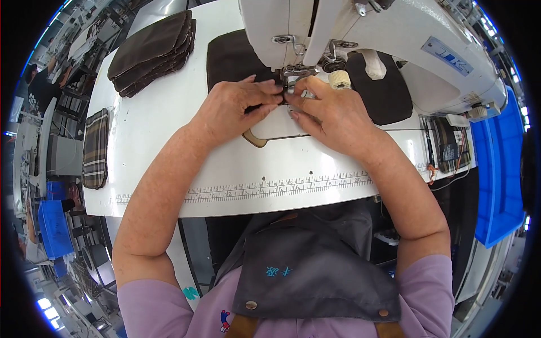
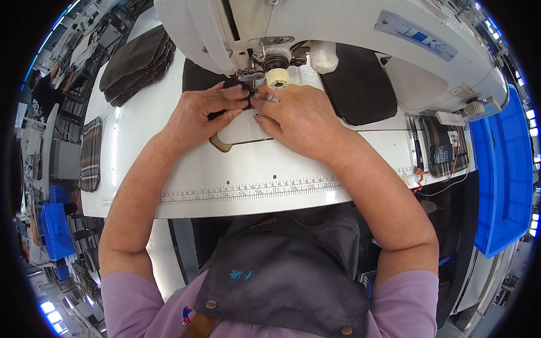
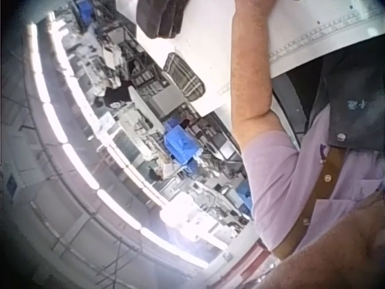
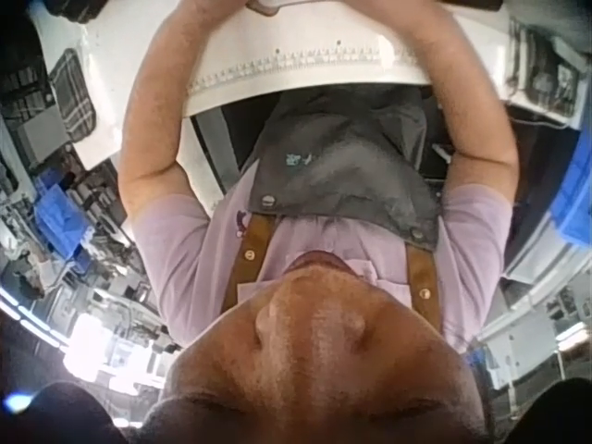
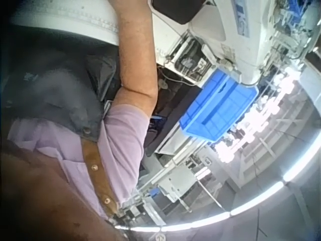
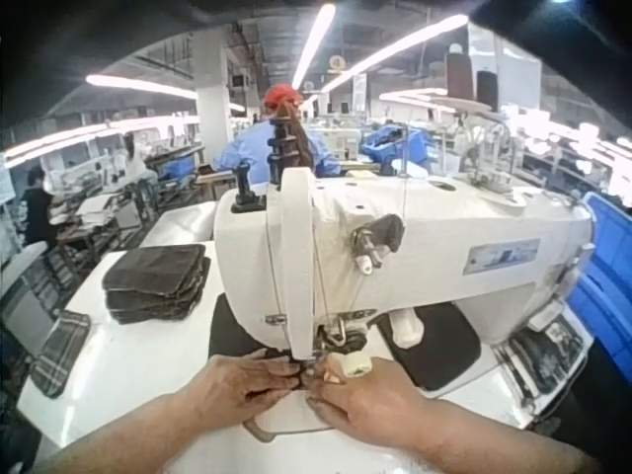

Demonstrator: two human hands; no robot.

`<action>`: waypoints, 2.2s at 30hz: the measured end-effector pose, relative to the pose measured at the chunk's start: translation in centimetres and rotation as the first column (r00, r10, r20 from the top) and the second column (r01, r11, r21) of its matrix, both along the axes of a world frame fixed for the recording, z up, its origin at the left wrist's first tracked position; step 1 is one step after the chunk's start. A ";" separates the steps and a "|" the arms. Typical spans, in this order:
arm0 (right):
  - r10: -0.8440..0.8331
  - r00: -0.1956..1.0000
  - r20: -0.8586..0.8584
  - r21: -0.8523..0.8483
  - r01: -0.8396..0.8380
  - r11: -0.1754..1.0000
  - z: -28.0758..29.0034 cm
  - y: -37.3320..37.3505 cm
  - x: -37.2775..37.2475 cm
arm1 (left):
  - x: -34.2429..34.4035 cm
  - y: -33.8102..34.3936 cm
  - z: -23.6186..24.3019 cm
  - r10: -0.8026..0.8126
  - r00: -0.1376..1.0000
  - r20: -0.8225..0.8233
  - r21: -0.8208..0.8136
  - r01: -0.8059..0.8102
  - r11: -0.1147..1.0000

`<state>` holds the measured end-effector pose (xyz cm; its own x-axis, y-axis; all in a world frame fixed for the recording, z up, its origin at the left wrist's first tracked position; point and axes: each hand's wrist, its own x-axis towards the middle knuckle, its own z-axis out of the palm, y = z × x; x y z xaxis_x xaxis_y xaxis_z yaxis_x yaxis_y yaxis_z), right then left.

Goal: Sewing pieces of leather together using an industrial sewing machine in a workshop.

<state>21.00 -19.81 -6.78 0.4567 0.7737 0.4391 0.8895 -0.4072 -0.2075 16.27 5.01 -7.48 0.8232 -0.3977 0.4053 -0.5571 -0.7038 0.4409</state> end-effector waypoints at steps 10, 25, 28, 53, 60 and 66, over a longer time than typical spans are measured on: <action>-0.042 0.996 0.080 0.041 0.039 0.998 -0.7 -0.1 -0.2 | -1.0 -2.0 0.0 0.139 0.987 0.077 0.139 -0.149 0.979; -0.029 0.996 0.090 0.121 0.018 0.993 -0.8 -0.2 -0.4 | -2.2 -2.6 0.5 0.173 0.963 0.206 0.251 -0.223 0.942; -0.005 0.996 0.089 0.106 -0.005 0.994 -0.6 -0.4 -0.5 | -1.7 -2.3 0.3 0.118 0.951 0.287 0.181 -0.175 0.968; 0.100 0.995 0.026 0.064 -0.102 0.993 0.0 -1.3 -1.1 | -3.1 -2.8 0.2 0.196 0.980 0.019 0.080 -0.197 0.977; 0.140 0.990 -0.018 0.041 -0.139 0.989 -0.1 -2.0 -0.9 | -2.5 -2.7 0.3 0.215 0.976 0.025 0.031 -0.216 0.976; 0.199 0.980 -0.012 0.028 -0.198 0.980 0.0 -2.2 -1.4 | -3.3 -1.7 0.6 -0.022 0.991 -0.131 -0.025 0.019 0.999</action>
